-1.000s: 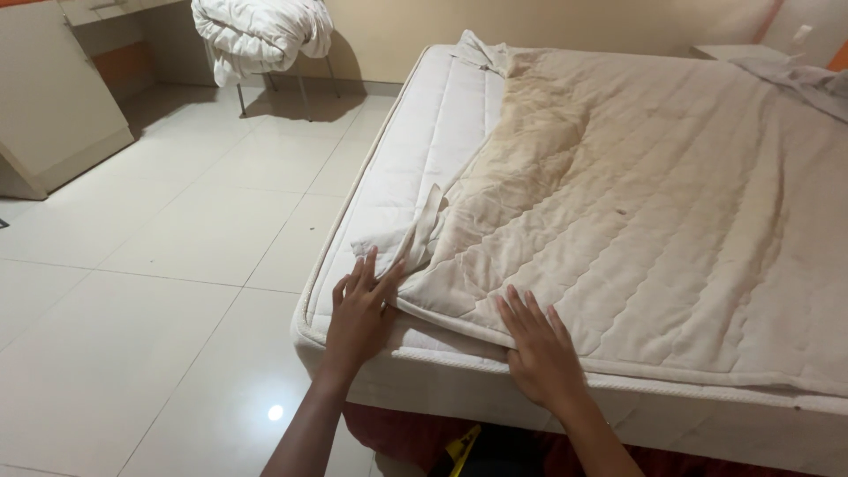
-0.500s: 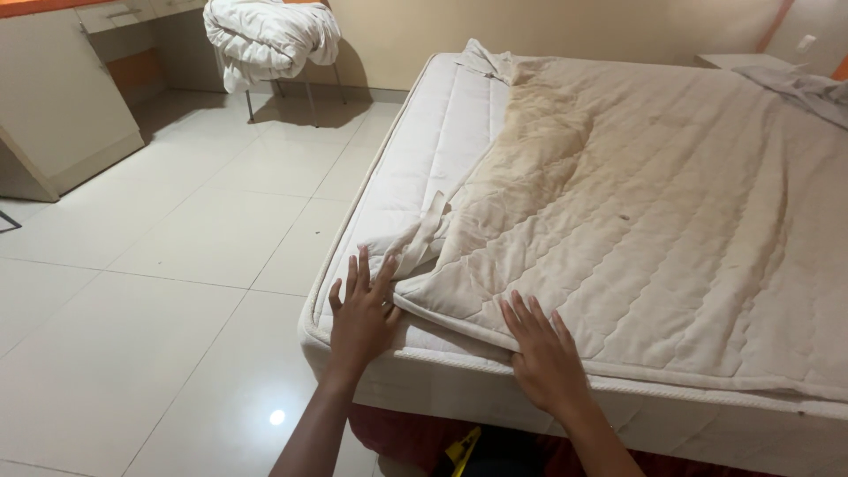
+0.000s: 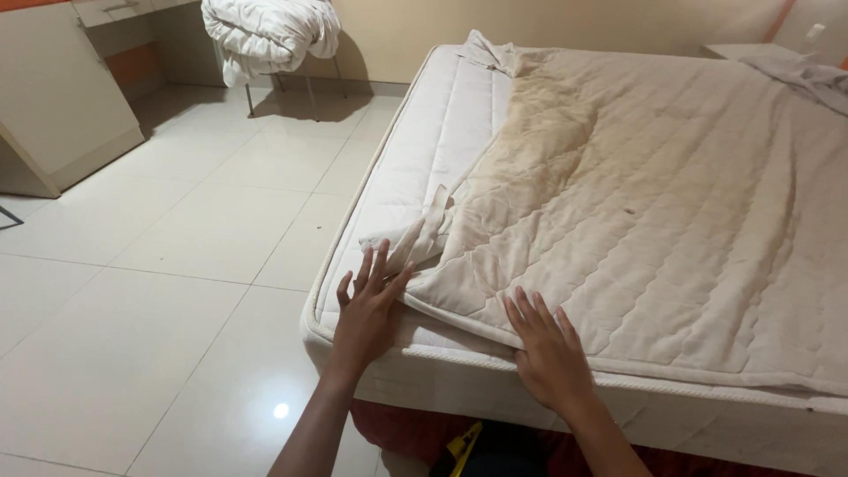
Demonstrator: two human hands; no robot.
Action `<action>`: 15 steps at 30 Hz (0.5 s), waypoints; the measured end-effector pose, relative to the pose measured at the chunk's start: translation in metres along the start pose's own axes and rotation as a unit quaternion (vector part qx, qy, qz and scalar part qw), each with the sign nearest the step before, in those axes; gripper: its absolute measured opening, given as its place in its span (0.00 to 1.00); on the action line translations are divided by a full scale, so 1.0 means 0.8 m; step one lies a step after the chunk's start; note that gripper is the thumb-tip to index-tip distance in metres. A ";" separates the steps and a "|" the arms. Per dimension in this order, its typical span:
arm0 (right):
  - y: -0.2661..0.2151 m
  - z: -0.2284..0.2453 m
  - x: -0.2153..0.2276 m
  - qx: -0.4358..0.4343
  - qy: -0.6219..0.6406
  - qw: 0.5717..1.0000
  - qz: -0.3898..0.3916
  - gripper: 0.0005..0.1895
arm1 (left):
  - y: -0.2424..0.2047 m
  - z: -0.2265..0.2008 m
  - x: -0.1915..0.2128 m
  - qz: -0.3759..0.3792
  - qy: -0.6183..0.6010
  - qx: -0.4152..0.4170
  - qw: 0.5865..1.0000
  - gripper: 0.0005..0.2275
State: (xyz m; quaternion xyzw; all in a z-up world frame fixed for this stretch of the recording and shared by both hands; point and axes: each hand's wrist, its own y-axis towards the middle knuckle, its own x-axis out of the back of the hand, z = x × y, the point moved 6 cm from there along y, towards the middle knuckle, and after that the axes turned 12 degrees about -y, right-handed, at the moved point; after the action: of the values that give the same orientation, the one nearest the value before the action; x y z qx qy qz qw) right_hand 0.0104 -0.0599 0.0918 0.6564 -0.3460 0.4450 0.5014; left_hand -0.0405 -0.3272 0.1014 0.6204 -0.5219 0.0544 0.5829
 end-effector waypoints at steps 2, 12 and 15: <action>0.001 0.001 0.003 -0.004 0.002 1.000 0.010 0.45 | -0.004 -0.001 0.001 -0.015 -0.003 -0.012 1.000 0.26; 0.000 -0.002 -0.001 0.000 -0.012 1.000 -0.004 0.43 | -0.023 -0.040 0.007 -0.095 0.074 -0.025 0.992 0.22; -0.001 -0.002 -0.003 0.002 -0.012 1.000 -0.008 0.42 | -0.009 -0.093 0.001 -0.049 -0.026 -0.087 0.995 0.27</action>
State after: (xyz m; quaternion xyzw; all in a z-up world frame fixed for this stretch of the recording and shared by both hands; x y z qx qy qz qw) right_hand 0.0098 -0.0585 0.0894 0.6653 -0.3459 0.4339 0.4994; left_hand 0.0051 -0.2713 0.1210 0.5936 -0.5080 -0.0360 0.6232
